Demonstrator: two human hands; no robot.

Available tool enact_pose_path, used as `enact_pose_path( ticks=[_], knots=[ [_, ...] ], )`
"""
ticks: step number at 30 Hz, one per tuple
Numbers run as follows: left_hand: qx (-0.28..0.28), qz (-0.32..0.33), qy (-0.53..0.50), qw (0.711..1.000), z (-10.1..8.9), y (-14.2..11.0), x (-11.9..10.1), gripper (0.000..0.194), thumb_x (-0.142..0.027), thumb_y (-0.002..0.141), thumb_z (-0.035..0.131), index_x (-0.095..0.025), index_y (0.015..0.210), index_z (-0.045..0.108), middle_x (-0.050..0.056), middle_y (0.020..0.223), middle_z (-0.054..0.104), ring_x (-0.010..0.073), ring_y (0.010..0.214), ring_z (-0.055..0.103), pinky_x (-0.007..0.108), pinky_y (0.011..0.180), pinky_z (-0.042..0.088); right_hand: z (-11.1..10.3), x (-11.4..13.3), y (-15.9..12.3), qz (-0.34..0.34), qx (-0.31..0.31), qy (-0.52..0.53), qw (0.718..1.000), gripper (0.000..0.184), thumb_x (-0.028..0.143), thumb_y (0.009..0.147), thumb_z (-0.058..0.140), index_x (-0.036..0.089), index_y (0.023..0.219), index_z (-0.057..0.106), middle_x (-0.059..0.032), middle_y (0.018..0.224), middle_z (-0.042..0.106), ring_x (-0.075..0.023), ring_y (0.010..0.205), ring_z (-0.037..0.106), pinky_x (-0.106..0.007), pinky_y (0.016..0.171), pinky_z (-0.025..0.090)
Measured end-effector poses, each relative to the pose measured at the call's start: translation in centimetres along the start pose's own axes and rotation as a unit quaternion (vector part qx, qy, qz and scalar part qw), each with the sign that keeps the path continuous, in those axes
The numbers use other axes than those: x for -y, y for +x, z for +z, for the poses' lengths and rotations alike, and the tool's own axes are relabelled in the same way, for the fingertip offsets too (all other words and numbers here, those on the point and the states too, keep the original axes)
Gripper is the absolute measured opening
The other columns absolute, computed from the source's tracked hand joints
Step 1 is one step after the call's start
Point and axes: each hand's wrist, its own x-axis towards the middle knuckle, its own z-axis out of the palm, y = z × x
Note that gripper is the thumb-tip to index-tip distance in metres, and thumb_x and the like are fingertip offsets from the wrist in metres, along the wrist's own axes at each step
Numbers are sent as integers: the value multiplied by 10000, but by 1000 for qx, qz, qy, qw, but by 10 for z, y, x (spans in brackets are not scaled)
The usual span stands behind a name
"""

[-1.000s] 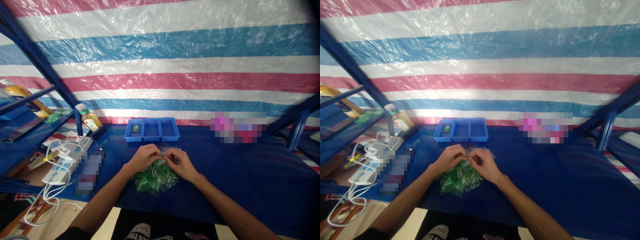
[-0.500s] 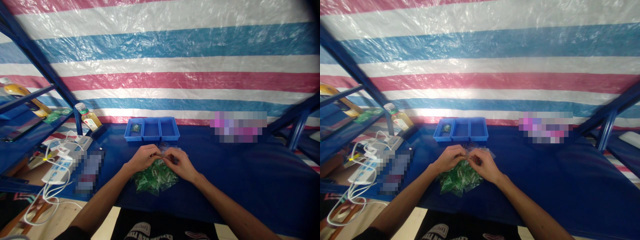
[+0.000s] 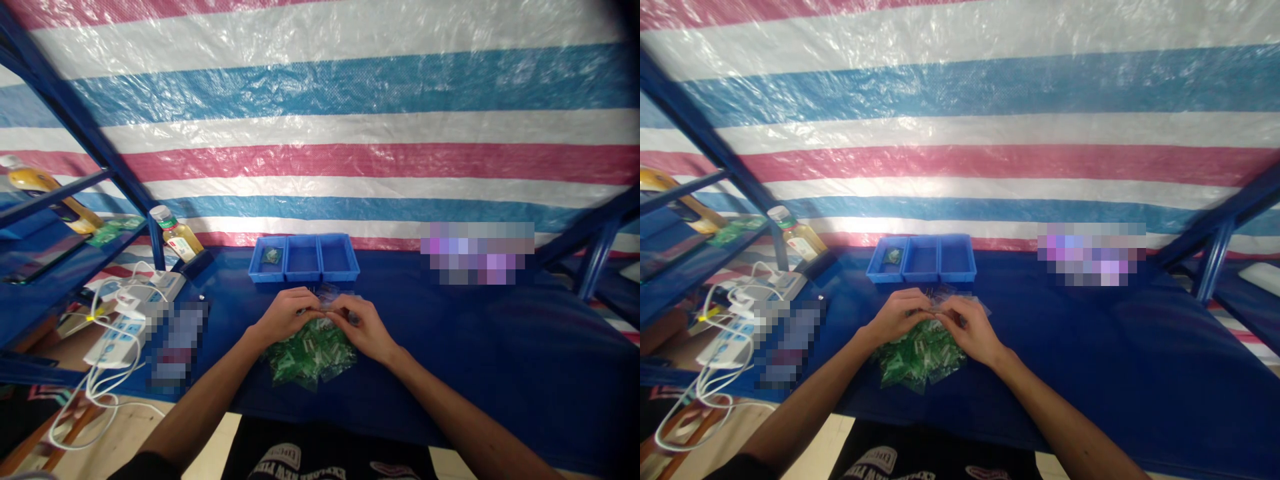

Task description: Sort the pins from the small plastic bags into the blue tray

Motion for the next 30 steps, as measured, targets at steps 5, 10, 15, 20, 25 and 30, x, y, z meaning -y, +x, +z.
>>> enact_pose_path(
  ticks=[5,10,15,20,25,30],
  knots=[
    [0,-11,-13,1000,0,0,-1,222,-308,1008,597,-142,950,732,102,925,724,176,874,675,279,812,534,2,1,0,25,12,24,999,196,393,975,638,207,920,665,18,692,576,-141,603,518,-254,583,410],
    [14,-9,-10,1000,-2,1,-5,216,-298,1011,587,-138,981,730,114,961,723,182,895,676,287,820,537,2,0,-1,17,3,19,1000,212,405,986,620,208,924,669,-7,735,626,-157,641,551,-266,611,437],
    [-5,-12,-4,1000,-2,0,-5,206,-338,967,663,-144,993,727,108,962,718,180,889,672,291,823,539,0,-3,-1,23,2,3,1000,252,409,997,601,206,873,685,-19,737,652,-168,655,567,-275,605,429],
    [-17,0,-17,1000,-2,0,-4,174,-307,967,666,-143,963,724,99,935,724,169,856,670,274,793,535,0,-2,-1,26,-5,-2,1000,272,404,986,616,203,809,661,3,673,605,-152,610,541,-262,578,422],
    [-7,-3,-25,1000,-3,2,-6,216,-306,993,623,-134,898,711,93,868,703,165,819,654,273,771,525,2,2,-1,23,0,0,1000,259,373,986,610,204,789,623,13,654,567,-140,588,512,-249,562,417],
    [-5,-8,-44,999,-3,2,-9,271,-341,1012,584,-129,903,711,105,881,693,170,821,648,276,766,525,1,2,-1,24,-2,0,1000,267,384,983,608,202,789,638,1,659,596,-142,585,519,-251,549,422]
  ],
)
